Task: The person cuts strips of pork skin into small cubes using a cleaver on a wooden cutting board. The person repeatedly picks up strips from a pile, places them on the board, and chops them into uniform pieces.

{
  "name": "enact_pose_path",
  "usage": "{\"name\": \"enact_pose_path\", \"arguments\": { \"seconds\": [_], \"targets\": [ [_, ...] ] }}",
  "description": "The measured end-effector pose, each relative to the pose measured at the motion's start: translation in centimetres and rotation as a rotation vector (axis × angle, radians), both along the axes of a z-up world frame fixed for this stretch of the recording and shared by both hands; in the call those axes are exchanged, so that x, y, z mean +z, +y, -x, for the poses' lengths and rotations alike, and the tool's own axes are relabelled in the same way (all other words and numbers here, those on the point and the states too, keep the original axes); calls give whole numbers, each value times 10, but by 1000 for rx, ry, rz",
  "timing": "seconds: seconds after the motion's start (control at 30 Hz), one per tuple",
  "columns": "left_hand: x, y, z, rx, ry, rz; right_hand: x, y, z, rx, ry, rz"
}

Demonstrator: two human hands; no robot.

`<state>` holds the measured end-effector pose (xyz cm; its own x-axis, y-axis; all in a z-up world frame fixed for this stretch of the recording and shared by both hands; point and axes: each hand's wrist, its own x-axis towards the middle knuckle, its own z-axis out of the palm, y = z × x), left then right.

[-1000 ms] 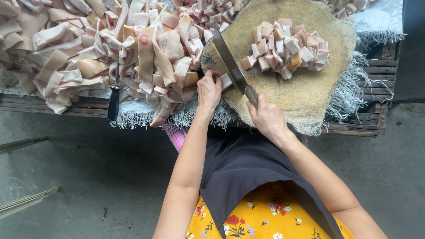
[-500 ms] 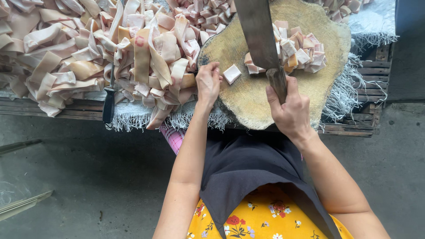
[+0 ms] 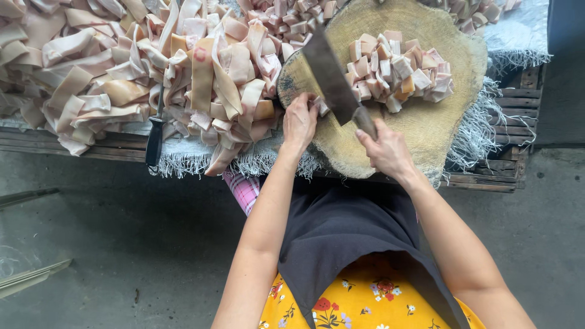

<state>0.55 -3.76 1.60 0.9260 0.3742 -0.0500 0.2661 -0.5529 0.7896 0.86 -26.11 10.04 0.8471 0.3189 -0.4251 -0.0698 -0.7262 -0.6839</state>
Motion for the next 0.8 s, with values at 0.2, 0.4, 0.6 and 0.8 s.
{"name": "enact_pose_path", "arguments": {
  "seconds": [0.2, 0.4, 0.6, 0.8],
  "targets": [
    [20, 69, 63, 157, -13, 417, 37, -11, 16, -63, -150, -116],
    [3, 193, 180, 530, -5, -30, 24, 11, 32, 121, -222, 42],
    [-66, 184, 203, 203, 119, -437, -3, 2, 26, 106, -153, 226],
    [-94, 176, 174, 204, 250, -566, -15, -35, 11, -41, -290, 309]
  ]
}}
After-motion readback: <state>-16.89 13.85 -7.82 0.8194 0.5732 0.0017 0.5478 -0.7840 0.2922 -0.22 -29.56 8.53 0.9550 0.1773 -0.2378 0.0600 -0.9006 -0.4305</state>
